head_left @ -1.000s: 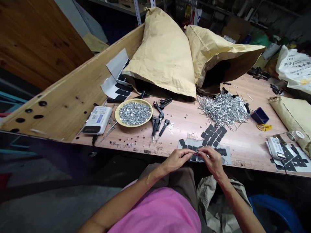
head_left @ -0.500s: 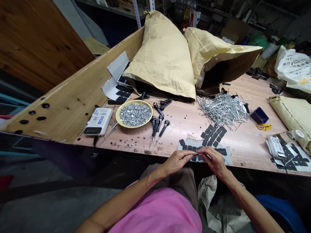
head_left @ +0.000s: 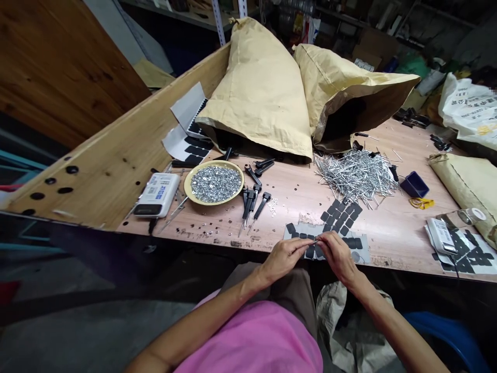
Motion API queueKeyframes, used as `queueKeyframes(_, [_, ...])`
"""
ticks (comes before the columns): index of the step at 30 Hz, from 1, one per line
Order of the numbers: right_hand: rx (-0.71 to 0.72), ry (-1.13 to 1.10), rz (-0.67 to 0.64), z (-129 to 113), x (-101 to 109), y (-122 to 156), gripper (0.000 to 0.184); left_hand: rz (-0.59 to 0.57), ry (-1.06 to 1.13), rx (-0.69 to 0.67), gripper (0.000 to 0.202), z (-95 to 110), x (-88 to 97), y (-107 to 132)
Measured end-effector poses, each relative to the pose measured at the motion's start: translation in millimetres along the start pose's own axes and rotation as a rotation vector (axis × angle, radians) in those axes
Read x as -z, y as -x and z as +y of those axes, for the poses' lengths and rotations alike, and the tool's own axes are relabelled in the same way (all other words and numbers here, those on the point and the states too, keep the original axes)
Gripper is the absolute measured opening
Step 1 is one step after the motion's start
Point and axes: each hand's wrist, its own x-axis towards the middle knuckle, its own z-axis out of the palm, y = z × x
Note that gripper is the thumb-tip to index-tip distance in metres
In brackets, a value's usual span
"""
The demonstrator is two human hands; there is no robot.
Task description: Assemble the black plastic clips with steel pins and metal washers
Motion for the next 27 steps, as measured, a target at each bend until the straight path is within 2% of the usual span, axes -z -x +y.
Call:
queueKeyframes(3, [-0.008,-0.075,-0.069,3,2,-3,0.020,0.008,-0.057,-0.015,0.030,-1,1.2,1])
queueKeyframes(7, [-0.077,-0.120,-0.074,3,4,-5,0.019,0.149,-0.492,-0.162,0.031,-1,-3.8,6])
queueKeyframes(9, [-0.087,-0.085,-0.065,-1,3,-4,0.021,0.225,-0.630,-0.238,0.031,-2,-6.9,8])
queueKeyframes(12, [-0.139,-0.065,-0.057,-8,0,-2,0.025,0.308,-0.733,-0.314,0.029,-4,-8.5,8])
queueKeyframes(15, [-0.278,-0.141,-0.051,-12,-3,-2,0.027,0.339,-0.773,-0.344,0.027,-7,-6.7,7])
queueKeyframes(18, [-0.413,-0.250,-0.057,-11,-4,-4,0.029,0.297,-0.718,-0.306,0.028,-8,-4.9,5])
queueKeyframes(20, [-0.427,-0.274,-0.060,-9,-3,-6,0.028,0.256,-0.650,-0.247,0.030,-8,-4.2,5])
queueKeyframes(23, [-0.296,-0.197,-0.047,-6,0,-8,0.025,0.183,-0.442,-0.105,0.034,-5,-1.5,3])
queueKeyframes(27, [-0.064,-0.134,-0.094,-2,6,-7,0.023,-0.053,0.131,0.140,0.039,-2,7.0,-4])
